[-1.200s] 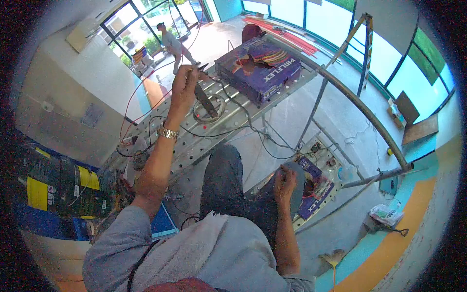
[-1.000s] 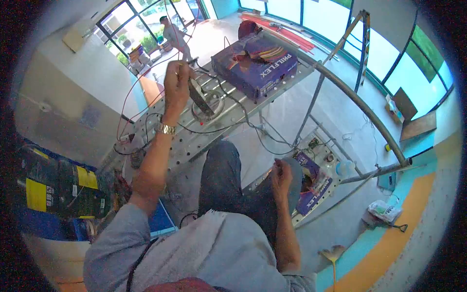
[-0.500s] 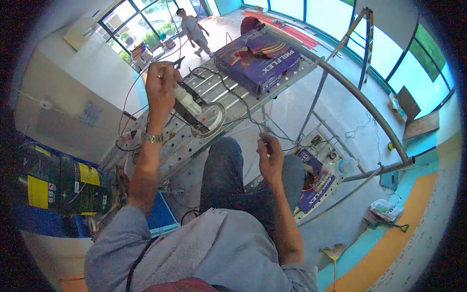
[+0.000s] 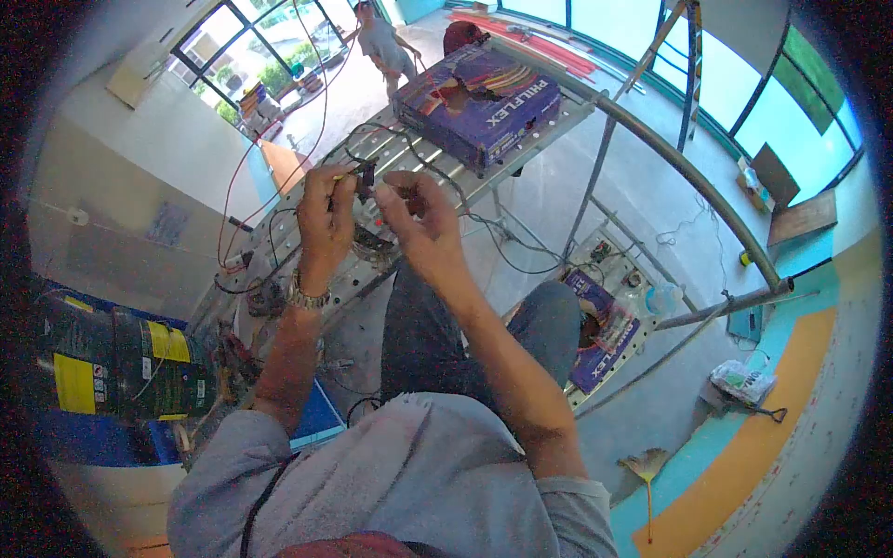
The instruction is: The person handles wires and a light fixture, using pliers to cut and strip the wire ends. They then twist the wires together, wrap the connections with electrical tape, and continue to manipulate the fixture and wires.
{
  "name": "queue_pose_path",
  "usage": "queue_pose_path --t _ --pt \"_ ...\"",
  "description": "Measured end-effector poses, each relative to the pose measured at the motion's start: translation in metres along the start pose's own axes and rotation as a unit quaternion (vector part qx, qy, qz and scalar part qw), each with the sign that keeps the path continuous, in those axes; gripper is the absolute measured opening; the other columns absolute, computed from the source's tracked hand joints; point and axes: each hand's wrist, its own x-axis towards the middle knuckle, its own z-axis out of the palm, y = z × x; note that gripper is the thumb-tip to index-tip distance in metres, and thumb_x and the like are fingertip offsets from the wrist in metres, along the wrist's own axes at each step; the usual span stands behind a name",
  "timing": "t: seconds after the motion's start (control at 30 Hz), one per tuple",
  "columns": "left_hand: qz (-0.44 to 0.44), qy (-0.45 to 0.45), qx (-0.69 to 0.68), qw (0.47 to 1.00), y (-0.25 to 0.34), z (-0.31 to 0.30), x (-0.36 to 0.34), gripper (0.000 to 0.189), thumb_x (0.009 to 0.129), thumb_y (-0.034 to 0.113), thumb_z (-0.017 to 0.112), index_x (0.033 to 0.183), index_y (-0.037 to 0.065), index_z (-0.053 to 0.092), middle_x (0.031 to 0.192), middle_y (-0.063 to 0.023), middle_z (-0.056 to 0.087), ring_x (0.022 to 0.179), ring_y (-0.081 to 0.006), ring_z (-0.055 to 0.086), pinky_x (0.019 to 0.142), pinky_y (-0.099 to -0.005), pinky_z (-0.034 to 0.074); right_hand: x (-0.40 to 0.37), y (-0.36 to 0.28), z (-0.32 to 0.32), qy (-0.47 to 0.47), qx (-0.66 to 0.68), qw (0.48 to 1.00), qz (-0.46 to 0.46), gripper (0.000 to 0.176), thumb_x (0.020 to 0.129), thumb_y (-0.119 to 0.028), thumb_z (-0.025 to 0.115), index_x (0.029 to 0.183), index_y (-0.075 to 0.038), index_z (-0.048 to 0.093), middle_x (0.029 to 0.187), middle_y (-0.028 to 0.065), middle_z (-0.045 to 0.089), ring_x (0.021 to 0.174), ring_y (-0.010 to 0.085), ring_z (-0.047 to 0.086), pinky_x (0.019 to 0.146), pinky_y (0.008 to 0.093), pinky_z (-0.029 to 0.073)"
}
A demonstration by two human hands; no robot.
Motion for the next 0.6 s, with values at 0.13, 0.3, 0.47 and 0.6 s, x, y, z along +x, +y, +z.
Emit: queue_pose_path --t 0.13,0.3,0.47,0.6 --pt "0.009 -0.006 0.025 1.0 -0.005 0.0 -0.002 0.014 0.106 0.012 0.062 0.116 0.001 0.062 0.094 -0.0155 0.067 0.081 -0.0291 0.074 0.07 -0.0389 0.056 0.011 0.01 0.013 0.001 0.022 1.0 -0.021 0.025 0.104 -0.025 0.072 0.111 -0.001 0.066 0.096 0.0011 0.067 0.084 0.0076 0.06 0.075 0.0262 0.05" --pt "-0.019 -0.016 -0.023 0.999 0.002 -0.002 0.0 0.015 0.106 0.013 0.062 0.116 0.002 0.063 0.096 -0.0154 0.068 0.081 -0.0278 0.073 0.071 -0.0386 0.055 0.011 0.013 0.017 0.004 0.057 0.998 -0.039 0.02 0.105 -0.022 0.07 0.106 -0.003 0.064 0.092 -0.0005 0.064 0.082 0.0064 0.057 0.07 0.0261 0.048" --pt "-0.034 -0.02 -0.032 0.999 0.004 0.0 0.0 0.016 0.108 0.016 0.061 0.114 0.002 0.063 0.09 -0.0131 0.067 0.079 -0.0233 0.071 0.071 -0.0379 0.054 0.012 0.015 0.015 -0.015 0.04 0.997 -0.061 0.02 0.105 -0.022 0.07 0.105 -0.003 0.063 0.089 -0.0015 0.061 0.079 0.0066 0.055 0.068 0.0268 0.046" --pt "-0.09 -0.055 -0.072 0.992 0.012 -0.005 0.011 0.023 0.11 0.024 0.059 0.107 0.002 0.062 0.081 -0.0073 0.062 0.074 -0.0154 0.06 0.067 -0.0353 0.048 0.018 0.02 0.007 -0.022 -0.02 0.997 -0.074 0.019 0.105 -0.02 0.07 0.101 -0.003 0.063 0.087 0.0001 0.06 0.078 0.007 0.053 0.067 0.0273 0.044"
